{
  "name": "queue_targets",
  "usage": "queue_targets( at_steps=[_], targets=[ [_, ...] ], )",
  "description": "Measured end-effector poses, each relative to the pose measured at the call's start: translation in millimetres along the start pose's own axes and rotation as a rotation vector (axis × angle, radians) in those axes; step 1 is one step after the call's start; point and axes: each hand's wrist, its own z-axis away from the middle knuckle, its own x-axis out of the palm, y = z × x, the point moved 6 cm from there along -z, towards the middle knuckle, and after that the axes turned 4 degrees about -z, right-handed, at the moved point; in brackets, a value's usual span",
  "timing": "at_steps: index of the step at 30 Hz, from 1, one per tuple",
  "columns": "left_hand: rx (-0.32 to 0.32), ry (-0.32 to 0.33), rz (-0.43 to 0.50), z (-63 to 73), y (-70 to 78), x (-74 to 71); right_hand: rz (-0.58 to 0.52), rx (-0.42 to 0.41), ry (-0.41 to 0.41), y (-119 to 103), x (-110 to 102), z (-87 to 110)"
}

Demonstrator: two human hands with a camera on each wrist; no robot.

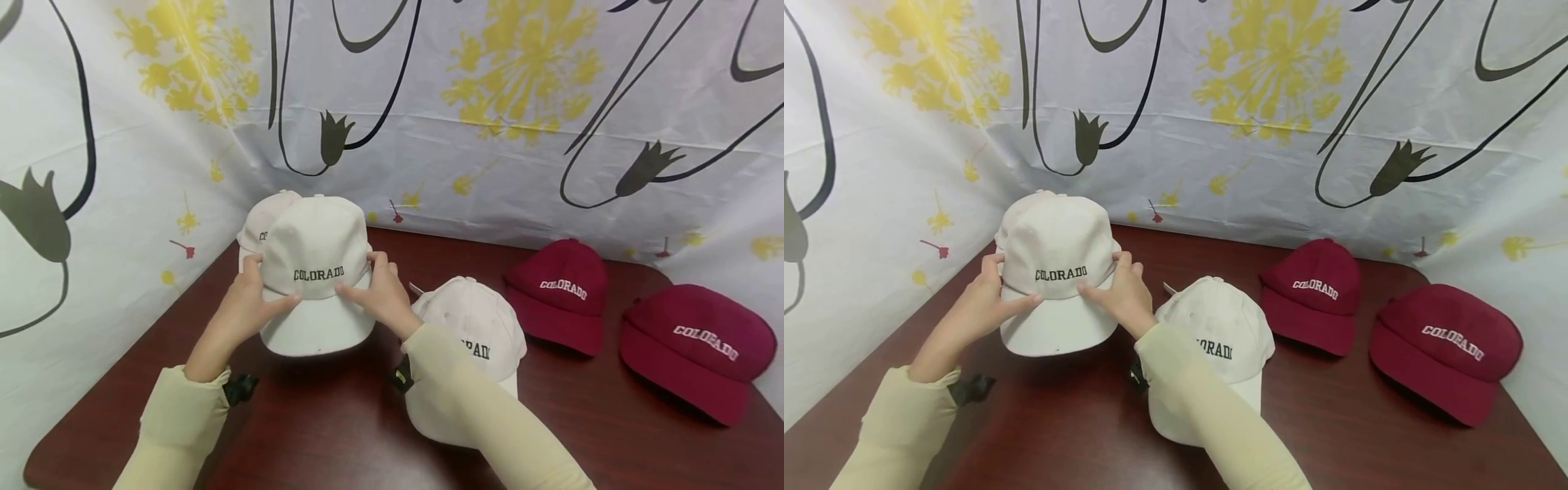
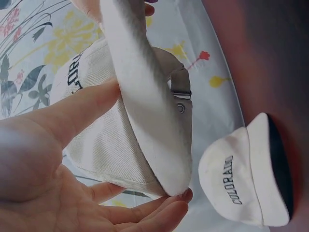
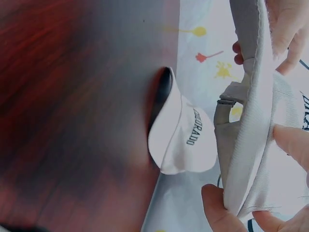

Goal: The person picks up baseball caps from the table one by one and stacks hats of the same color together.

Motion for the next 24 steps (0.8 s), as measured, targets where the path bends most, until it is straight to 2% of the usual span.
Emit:
queue_targets(
  at_steps=[6,13,20,24],
  targets=[
    [0.016,-0.007,0.030,-5.5,12.8,3.6,0.004,0.010,0.028,3,-15,1.1],
    [0.071,0.012,0.068,-16.2,30.8,7.5,0.029,0.012,0.070,4,-38,3.3],
    [0.075,0.004,0.060,-24.7,45.2,13.4,0.041,0.008,0.095,5,-56,8.1],
    [0.097,0.011,0.077,-27.2,54.4,15.9,0.068,-0.007,0.115,5,-65,11.5]
  ],
)
